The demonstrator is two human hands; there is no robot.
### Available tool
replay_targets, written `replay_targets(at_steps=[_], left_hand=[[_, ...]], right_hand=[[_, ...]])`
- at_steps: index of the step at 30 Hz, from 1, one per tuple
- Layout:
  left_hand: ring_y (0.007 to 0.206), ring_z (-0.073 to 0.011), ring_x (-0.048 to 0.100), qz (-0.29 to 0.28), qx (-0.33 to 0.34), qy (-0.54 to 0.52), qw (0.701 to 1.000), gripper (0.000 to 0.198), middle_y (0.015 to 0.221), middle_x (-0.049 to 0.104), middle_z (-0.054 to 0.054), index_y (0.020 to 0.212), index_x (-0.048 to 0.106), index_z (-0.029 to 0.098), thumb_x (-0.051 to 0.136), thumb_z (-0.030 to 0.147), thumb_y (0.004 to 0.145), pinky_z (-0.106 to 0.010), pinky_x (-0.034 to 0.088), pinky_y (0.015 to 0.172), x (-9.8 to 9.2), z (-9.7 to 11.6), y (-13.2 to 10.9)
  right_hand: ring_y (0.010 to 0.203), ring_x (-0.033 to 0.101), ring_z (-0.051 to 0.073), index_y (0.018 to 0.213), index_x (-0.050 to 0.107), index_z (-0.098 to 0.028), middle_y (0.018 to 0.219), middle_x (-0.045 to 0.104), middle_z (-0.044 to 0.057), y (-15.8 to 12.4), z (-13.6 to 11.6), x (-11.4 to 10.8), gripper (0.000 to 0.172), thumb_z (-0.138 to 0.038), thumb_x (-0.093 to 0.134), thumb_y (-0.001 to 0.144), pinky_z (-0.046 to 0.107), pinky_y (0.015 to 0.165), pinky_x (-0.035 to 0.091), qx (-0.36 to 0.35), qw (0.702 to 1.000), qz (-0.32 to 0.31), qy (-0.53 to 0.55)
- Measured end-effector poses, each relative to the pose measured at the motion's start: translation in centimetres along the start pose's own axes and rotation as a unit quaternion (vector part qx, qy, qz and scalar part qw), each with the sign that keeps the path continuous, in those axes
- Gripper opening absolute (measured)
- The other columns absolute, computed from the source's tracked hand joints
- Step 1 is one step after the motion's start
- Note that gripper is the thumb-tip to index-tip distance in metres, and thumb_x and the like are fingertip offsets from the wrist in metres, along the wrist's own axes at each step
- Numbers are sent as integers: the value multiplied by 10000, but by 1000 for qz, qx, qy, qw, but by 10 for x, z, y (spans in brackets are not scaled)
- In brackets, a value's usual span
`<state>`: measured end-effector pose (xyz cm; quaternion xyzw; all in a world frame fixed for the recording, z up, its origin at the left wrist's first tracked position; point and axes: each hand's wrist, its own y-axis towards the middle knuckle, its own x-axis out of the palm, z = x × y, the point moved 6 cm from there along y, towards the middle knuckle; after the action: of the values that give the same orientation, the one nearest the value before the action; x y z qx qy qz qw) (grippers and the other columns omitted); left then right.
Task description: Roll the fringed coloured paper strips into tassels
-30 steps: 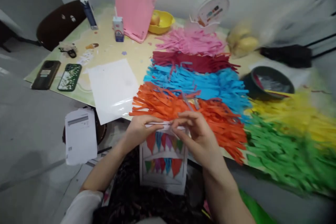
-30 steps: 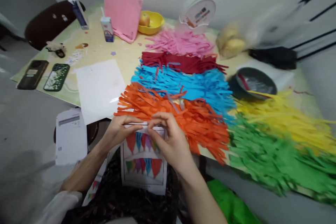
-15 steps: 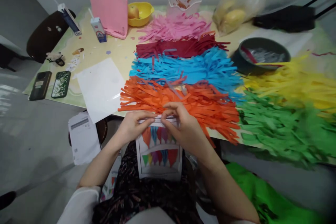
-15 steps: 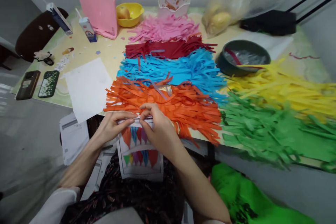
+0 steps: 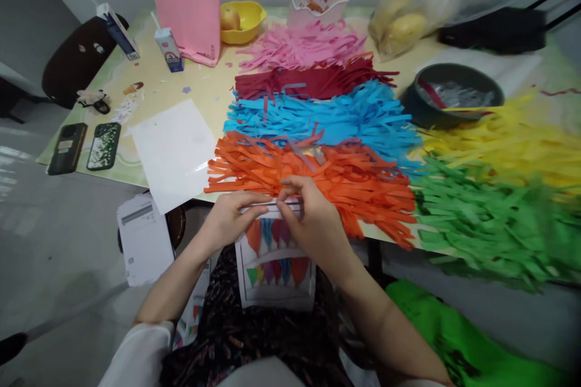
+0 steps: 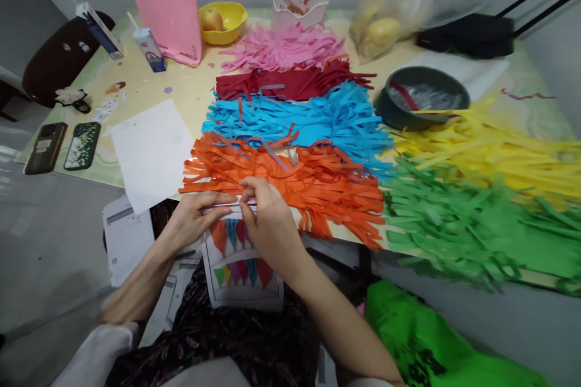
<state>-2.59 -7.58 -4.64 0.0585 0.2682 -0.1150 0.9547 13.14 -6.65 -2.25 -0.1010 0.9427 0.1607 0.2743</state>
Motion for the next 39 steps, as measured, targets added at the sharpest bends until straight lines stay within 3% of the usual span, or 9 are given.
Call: replay_targets(at_steps=[4, 10, 19, 26, 33, 39], left_hand=[[924, -203, 739, 13, -4, -4, 1000, 212, 1025, 787, -63, 1033, 763, 192, 662, 320, 898, -282, 558, 832, -4, 0, -2], [888, -195, 740, 11, 15, -6, 1000, 185, 973, 789, -62, 994, 757, 184, 669, 312, 895, -267, 558, 809, -7, 0, -4], [949, -191, 727, 21, 26, 0, 999, 231, 1054, 766, -71, 1092, 712, 187, 671, 302, 897, -281, 559, 878, -7, 7, -5], [1043, -183, 687, 58, 150, -4, 987, 160, 1124, 713, -91, 1051, 726, 220, 630, 233, 924, -307, 551, 897, -6, 14, -8], [993, -192, 722, 64, 59, -51, 995, 379, 1048, 743, -83, 1216, 553, 195, 695, 316, 886, -314, 563, 907, -4, -2, -12], [983, -195, 716, 75, 80, 3, 994, 288, 1051, 746, -79, 1117, 629, 188, 694, 343, 883, -305, 565, 893, -7, 4, -13]], right_hand=[[1017, 667, 269, 1135, 622, -233, 1044, 719, 89, -2, 14, -6, 251, -283, 644, 890, 425, 911, 527, -18, 1000, 5, -4], [927, 718, 216, 864, 747, -245, 958, 769, 46, -11, 47, -15, 37, -269, 738, 838, 362, 839, 569, 37, 985, -11, 169], [891, 721, 208, 835, 762, -241, 909, 772, 49, -14, 44, -15, 33, -248, 730, 837, 364, 818, 580, 61, 980, 29, 188], [881, 721, 215, 842, 764, -254, 906, 775, 45, -16, 45, -17, 34, -265, 733, 836, 379, 811, 584, 68, 979, 35, 190], [899, 723, 209, 826, 769, -251, 925, 774, 42, -15, 44, -18, 24, -253, 746, 818, 364, 826, 583, 70, 974, 13, 213], [909, 711, 219, 827, 756, -242, 926, 767, 51, -16, 43, -19, 49, -274, 722, 843, 381, 833, 570, 64, 978, 9, 200]])
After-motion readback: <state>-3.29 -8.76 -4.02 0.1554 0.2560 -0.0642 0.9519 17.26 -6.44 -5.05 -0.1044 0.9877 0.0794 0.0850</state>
